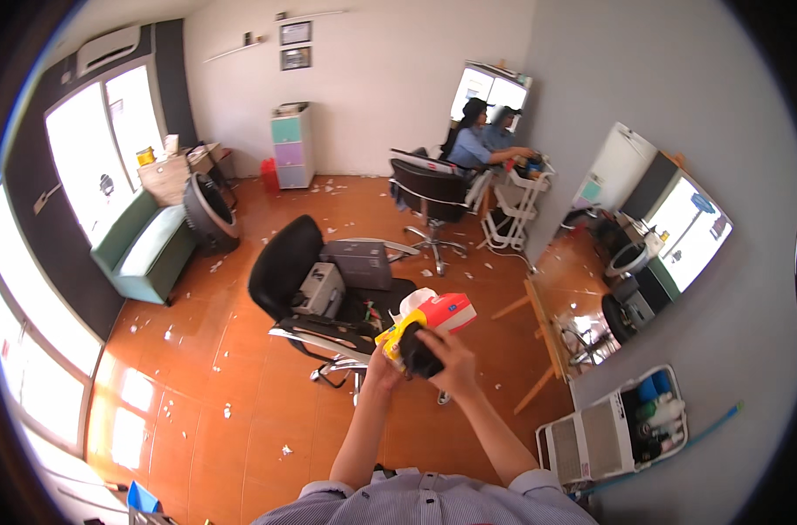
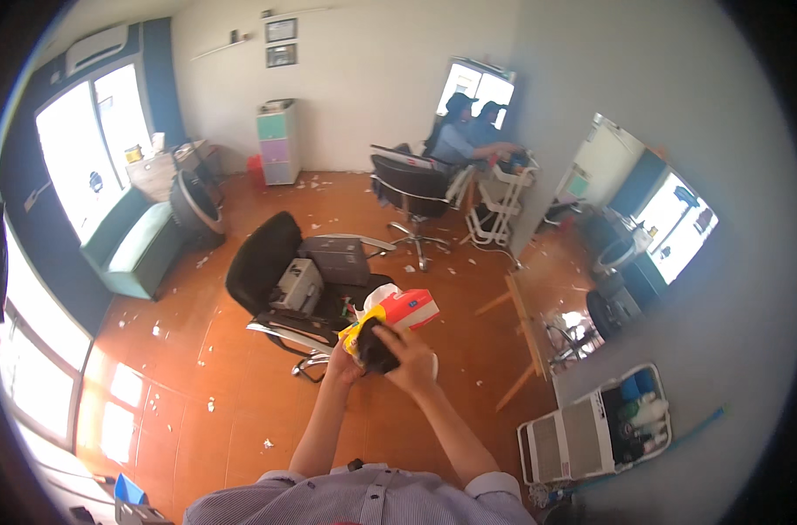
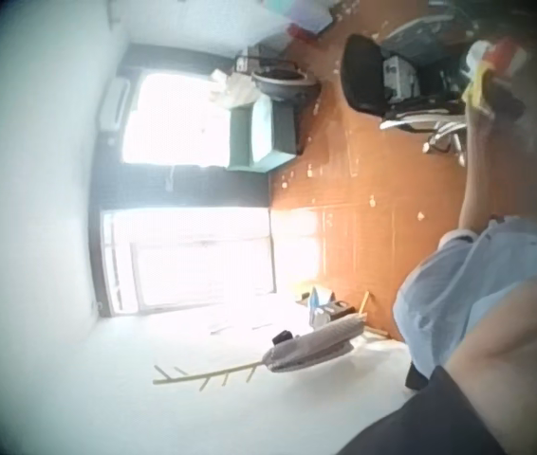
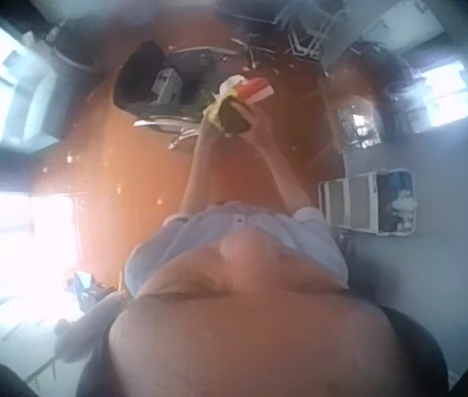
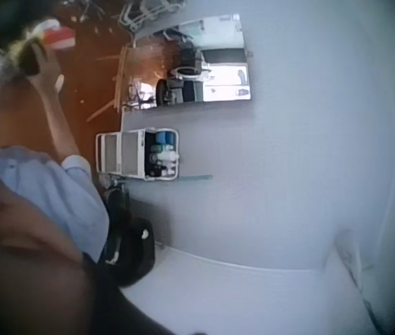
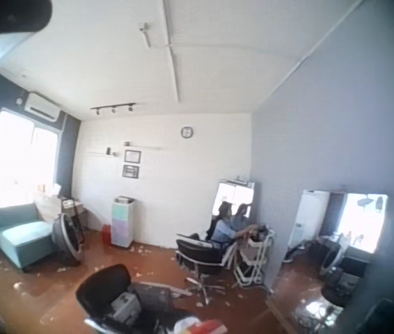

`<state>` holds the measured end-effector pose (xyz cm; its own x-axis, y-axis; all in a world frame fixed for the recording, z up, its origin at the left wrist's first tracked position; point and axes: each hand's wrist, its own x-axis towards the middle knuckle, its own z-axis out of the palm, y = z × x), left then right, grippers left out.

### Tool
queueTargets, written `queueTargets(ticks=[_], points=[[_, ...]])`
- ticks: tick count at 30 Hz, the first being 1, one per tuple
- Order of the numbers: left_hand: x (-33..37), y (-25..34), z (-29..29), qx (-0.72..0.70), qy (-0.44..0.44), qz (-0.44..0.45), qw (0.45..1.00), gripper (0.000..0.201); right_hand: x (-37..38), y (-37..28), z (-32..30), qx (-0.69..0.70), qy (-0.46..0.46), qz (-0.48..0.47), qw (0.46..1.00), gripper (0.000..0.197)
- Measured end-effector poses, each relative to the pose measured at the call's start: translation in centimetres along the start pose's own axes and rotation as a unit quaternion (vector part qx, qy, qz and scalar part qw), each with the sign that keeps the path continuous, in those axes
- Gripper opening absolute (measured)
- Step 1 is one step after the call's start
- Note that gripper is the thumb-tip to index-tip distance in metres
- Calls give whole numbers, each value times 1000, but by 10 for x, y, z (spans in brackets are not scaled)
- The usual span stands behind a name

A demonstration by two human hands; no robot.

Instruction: The person wipes various hairdressing items with a dark cloth. They pick up jars of hair product, a box of tissues, and a hairbrush from a cart or chair, wiping each item thoroughly by hand before placing them back or setting them down near a shampoo sink.

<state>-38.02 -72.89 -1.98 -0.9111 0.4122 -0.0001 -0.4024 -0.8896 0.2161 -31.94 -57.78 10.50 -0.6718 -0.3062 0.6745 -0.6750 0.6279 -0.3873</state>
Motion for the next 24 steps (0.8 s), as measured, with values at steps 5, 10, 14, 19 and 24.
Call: queueTargets(ticks=[5, 10, 14, 19, 24], points=[[5, -74, 47, 61, 46, -58, 995, 42, -40, 73, -110, -53, 150, 185, 970, 63], [18, -152, 74, 43, -29, -130, 990, 42, -153, 129, -216, 445, 269, 428, 739, 41], [25, -209, 89, -28, 9, -196, 980, 39, -223, 131, -261, 503, 245, 470, 682, 50], [26, -288, 104, -31, 37, -321, 946, 39, -270, 116, -298, 643, 248, 336, 642, 59], [20, -349, 118, -76, -80, -446, 888, 43, -318, 100, -343, 641, 273, 284, 659, 61]])
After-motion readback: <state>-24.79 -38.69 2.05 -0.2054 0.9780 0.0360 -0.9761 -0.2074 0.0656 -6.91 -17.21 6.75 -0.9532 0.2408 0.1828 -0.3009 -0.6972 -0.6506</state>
